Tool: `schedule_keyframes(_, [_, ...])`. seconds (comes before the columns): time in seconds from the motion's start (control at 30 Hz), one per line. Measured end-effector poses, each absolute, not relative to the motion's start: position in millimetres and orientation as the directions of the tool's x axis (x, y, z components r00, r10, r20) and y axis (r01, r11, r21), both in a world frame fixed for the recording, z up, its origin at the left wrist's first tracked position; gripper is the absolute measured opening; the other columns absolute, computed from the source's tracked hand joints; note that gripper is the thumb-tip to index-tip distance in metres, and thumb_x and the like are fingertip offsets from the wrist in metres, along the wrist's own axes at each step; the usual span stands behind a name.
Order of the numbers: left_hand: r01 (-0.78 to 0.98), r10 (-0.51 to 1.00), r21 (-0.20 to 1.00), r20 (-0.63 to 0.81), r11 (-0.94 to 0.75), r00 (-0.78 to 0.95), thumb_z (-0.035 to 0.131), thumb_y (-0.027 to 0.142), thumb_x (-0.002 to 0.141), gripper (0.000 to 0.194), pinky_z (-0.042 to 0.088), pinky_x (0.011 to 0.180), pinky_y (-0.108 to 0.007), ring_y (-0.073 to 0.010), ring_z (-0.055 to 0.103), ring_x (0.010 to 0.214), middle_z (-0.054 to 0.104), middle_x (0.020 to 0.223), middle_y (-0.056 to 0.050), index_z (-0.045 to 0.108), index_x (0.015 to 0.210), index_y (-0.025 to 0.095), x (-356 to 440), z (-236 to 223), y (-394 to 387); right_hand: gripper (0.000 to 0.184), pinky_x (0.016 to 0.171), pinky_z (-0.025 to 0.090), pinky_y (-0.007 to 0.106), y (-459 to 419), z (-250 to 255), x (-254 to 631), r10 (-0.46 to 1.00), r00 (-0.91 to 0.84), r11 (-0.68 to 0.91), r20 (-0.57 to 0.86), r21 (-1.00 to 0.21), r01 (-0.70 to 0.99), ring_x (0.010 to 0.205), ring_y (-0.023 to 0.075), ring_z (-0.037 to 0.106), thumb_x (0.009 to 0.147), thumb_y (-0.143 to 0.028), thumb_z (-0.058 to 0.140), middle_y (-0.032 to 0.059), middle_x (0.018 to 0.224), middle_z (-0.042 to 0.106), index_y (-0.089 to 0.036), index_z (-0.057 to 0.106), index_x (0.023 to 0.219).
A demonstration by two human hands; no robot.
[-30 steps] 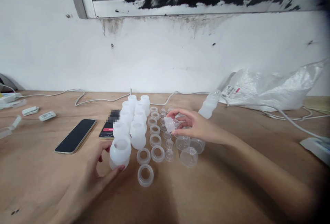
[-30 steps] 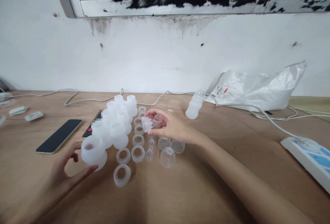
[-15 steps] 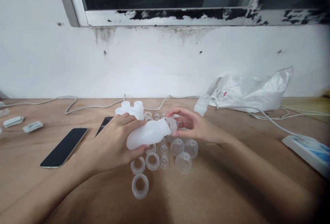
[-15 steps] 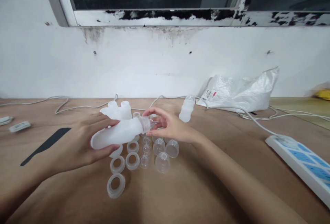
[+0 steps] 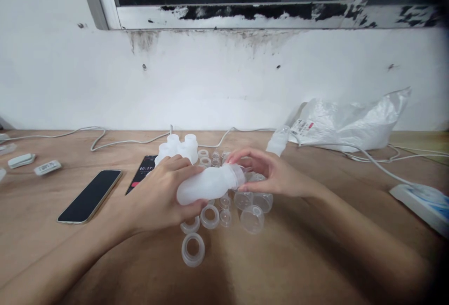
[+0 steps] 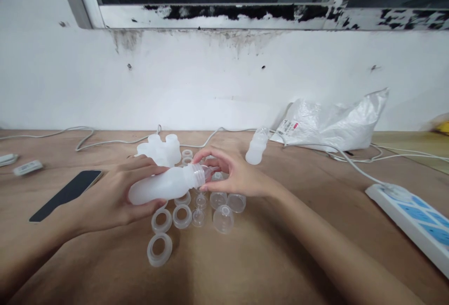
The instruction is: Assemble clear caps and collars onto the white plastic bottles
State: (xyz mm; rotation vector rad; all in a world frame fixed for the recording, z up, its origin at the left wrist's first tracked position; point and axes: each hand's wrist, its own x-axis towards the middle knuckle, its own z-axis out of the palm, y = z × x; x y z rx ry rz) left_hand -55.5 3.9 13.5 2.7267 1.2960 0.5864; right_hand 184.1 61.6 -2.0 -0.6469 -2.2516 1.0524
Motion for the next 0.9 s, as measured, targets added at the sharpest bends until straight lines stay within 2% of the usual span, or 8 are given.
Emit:
schedule_keyframes(0.13, [0.720, 0.758, 0.253, 0.318, -0.646, 0.569, 0.056, 0.032, 0.074, 0.032, 0.040, 0.071, -0.031, -0.0192, 0.051, 0.080, 0.056, 0.082, -0.002, 0.057, 0.104, 0.020, -55.4, 12.7, 4.1, 0.032, 0.089, 0.044, 0.037, 60.8, -1.9, 183.4, 0.616, -0.713, 0.641, 0.335, -0.738, 0.208, 0.107, 0.0196, 0.048, 0.070, -0.026, 0.066, 0.0030, 0.106, 0.051, -0.024, 0.052, 0.099])
schedule_keyframes(0.37, [0.714, 0.781, 0.318, 0.297, -0.623, 0.549, 0.052, 0.033, 0.078, 0.022, 0.039, 0.071, -0.031, -0.0179, 0.050, 0.076, 0.055, 0.079, -0.001, 0.059, 0.095, 0.021, -53.7, 17.2, 3.3, 0.034, 0.089, 0.043, 0.038, 59.2, 1.6, 184.7, 0.630, -0.692, 0.669, 0.353, -0.700, 0.251, 0.105, 0.0209, 0.050, 0.069, -0.030, 0.067, 0.0038, 0.106, 0.053, -0.024, 0.053, 0.099])
schedule_keyframes(0.53, [0.707, 0.775, 0.318, 0.296, -0.631, 0.558, 0.051, 0.032, 0.079, 0.025, 0.038, 0.075, -0.032, -0.0180, 0.049, 0.079, 0.054, 0.081, -0.001, 0.057, 0.101, 0.023, -55.2, 17.4, 2.5, 0.033, 0.086, 0.045, 0.036, 57.8, 3.5, 184.3, 0.595, -0.705, 0.716, 0.385, -0.653, 0.248, 0.102, 0.0198, 0.051, 0.069, -0.029, 0.067, 0.0036, 0.105, 0.054, -0.025, 0.054, 0.099])
schedule_keyframes(0.7, [0.711, 0.753, 0.265, 0.334, -0.652, 0.567, 0.052, 0.034, 0.078, 0.035, 0.039, 0.077, -0.034, -0.0192, 0.049, 0.081, 0.053, 0.087, -0.002, 0.053, 0.111, 0.024, -56.6, 12.6, 3.0, 0.039, 0.087, 0.045, 0.035, 58.8, 0.8, 185.2, 0.650, -0.695, 0.634, 0.308, -0.723, 0.273, 0.099, 0.0188, 0.054, 0.066, -0.031, 0.069, 0.0031, 0.106, 0.055, -0.024, 0.053, 0.101])
schedule_keyframes(0.8, [0.706, 0.726, 0.218, 0.373, -0.674, 0.578, 0.054, 0.033, 0.076, 0.040, 0.039, 0.079, -0.036, -0.0194, 0.050, 0.082, 0.053, 0.092, -0.004, 0.051, 0.114, 0.023, -56.2, 10.9, 3.0, 0.037, 0.078, 0.049, 0.031, 60.5, -2.1, 185.0, 0.672, -0.701, 0.577, 0.238, -0.762, 0.294, 0.090, 0.0174, 0.058, 0.068, -0.033, 0.067, 0.0032, 0.102, 0.058, -0.022, 0.052, 0.100])
schedule_keyframes(0.9, [0.696, 0.692, 0.176, 0.422, -0.697, 0.586, 0.054, 0.031, 0.076, 0.042, 0.039, 0.079, -0.037, -0.0196, 0.050, 0.083, 0.053, 0.095, -0.006, 0.050, 0.116, 0.020, -55.5, 10.0, 2.0, 0.027, 0.067, 0.049, 0.025, 61.6, -4.0, 183.2, 0.668, -0.712, 0.538, 0.216, -0.801, 0.262, 0.078, 0.0146, 0.061, 0.074, -0.036, 0.060, 0.0023, 0.089, 0.062, -0.019, 0.054, 0.095])
